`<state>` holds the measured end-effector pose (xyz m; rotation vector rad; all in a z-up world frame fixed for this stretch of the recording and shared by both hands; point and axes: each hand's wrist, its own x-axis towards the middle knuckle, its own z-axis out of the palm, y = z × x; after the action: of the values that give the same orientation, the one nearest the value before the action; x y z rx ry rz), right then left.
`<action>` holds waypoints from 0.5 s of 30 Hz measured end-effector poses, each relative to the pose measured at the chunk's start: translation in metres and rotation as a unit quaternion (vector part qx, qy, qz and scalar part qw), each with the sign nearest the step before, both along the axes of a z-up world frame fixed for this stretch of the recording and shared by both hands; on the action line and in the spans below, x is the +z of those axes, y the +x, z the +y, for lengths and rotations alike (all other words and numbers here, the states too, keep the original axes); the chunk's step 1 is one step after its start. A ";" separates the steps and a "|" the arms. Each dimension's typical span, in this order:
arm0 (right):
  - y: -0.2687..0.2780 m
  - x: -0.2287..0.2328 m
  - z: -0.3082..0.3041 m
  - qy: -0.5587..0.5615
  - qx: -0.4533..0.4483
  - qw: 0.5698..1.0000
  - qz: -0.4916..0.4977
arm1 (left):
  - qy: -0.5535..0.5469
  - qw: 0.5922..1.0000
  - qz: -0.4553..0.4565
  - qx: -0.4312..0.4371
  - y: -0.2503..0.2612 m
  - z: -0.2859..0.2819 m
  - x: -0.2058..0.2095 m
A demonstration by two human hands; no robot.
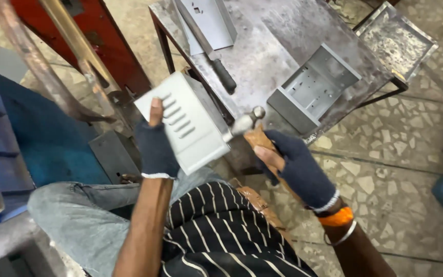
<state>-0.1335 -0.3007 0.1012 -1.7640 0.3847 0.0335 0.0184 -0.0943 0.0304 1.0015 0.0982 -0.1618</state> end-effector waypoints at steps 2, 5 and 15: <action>-0.015 -0.009 -0.011 -0.016 -0.015 0.999 0.025 | -0.014 1.000 0.016 -0.007 0.004 0.002 -0.007; -0.024 -0.018 -0.013 0.025 -0.082 0.996 0.007 | -0.031 1.000 0.005 0.003 0.006 -0.001 -0.014; 0.005 -0.040 -0.015 -0.002 -0.092 0.991 0.092 | 0.044 0.998 -0.029 0.044 -0.009 -0.007 -0.011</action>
<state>-0.1281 -0.3162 0.0617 -1.7282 0.6811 0.0652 0.0092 -0.1018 0.0190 1.0871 0.0965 -0.0488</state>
